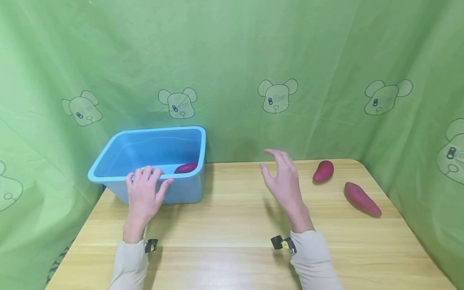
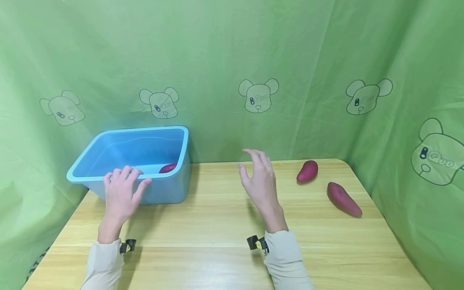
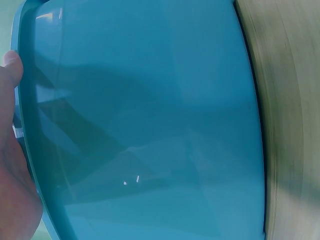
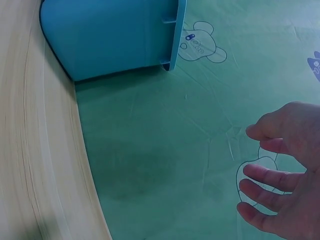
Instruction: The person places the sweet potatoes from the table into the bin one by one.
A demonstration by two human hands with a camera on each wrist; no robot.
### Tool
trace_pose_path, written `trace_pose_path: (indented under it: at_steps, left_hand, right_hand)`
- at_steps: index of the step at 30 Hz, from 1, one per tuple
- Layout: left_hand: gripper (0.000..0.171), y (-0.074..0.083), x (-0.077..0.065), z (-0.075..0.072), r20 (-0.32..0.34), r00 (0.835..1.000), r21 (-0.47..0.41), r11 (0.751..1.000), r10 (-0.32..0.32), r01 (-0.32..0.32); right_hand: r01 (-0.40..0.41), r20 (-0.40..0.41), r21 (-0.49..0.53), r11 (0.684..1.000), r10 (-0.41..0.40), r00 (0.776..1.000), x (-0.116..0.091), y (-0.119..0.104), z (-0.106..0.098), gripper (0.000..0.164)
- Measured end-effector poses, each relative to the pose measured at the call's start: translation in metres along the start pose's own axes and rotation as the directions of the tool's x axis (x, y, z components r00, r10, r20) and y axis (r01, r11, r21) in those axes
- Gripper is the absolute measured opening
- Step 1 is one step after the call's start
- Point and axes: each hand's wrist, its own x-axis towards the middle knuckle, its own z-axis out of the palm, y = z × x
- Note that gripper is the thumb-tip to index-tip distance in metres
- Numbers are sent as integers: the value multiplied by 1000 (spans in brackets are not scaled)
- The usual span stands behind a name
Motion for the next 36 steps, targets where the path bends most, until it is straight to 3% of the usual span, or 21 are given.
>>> trace_pose_path:
  at_steps: [12, 36]
  left_hand:
    - [37, 1, 0, -2, 6, 1000, -4, 1000, -7, 7]
    - [38, 0, 1, -1, -8, 1000, -6, 1000, 2, -2]
  right_hand:
    - [-5, -49, -14, 1000, 4, 999, 2, 12, -7, 43]
    - [-72, -66, -39, 997, 69, 995, 2, 33, -17, 43]
